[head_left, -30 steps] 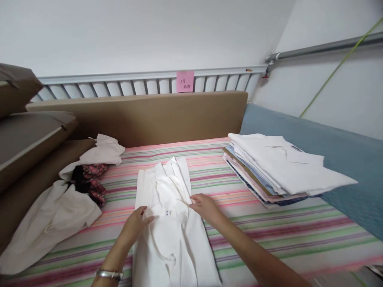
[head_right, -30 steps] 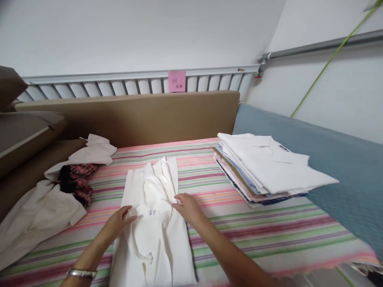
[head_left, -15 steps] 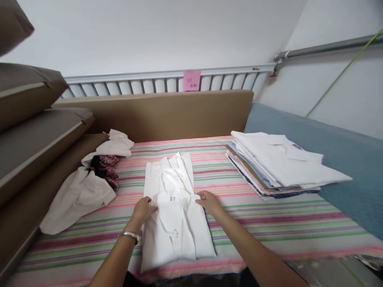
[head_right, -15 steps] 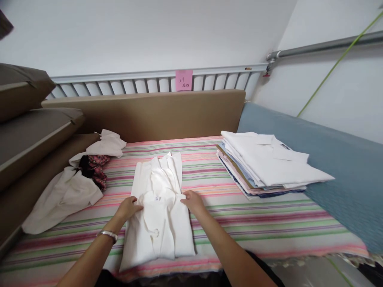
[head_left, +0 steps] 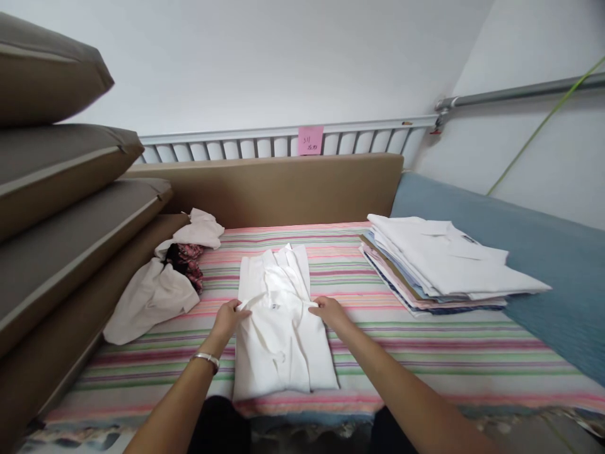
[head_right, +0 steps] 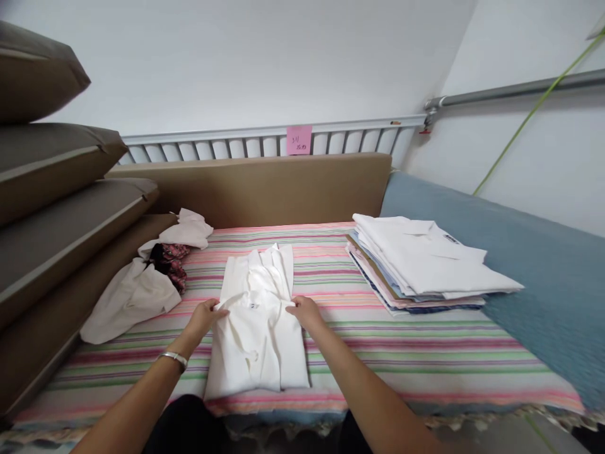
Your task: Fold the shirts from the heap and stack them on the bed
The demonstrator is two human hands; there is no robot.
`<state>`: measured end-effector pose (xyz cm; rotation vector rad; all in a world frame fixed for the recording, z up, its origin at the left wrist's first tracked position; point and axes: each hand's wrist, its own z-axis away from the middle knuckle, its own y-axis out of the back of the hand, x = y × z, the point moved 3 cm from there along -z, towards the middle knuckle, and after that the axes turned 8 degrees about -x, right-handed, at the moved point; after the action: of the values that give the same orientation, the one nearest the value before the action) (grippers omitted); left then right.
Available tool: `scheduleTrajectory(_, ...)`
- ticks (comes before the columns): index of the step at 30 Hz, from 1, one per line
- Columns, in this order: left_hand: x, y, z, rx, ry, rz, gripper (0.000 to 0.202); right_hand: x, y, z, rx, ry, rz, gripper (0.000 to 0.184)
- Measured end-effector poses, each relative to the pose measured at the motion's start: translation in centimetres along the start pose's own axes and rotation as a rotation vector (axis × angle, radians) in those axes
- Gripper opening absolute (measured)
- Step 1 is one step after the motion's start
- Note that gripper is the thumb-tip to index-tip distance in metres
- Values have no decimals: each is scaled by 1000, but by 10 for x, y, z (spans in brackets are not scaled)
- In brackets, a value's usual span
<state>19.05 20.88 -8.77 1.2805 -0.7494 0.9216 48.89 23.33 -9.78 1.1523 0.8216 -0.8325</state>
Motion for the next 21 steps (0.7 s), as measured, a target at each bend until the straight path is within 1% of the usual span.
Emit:
scheduleTrajectory(4, 20, 14, 18, -26, -48, 65, 34, -22, 6, 21, 11, 71, 3, 10)
scheduleTrajectory(7, 35, 26, 40, -40, -102, 83, 34, -42, 14, 52, 10, 167, 14, 12)
scheduleTrajectory(10, 49, 37, 77, -45, -152, 71, 30, -58, 20, 96, -30, 264, 46, 14)
scheduleTrajectory(13, 55, 43, 131, -37, -183, -36, 25, -65, 24, 148, -71, 342, 105, 14)
scheduleTrajectory(15, 49, 41, 172, -38, -180, -150, 23, -62, 22, 183, -135, 387, 156, 11)
scheduleTrajectory(17, 33, 35, 210, -61, -171, -260, 20, -53, 16, 214, -242, 419, 214, 10)
scheduleTrajectory(19, 9, 22, 240, -138, -176, -381, 18, -39, 9, 238, -342, 441, 250, 17)
scheduleTrajectory(21, -16, 6, 261, -265, -184, -500, 18, -23, 2, 252, -410, 445, 255, 26)
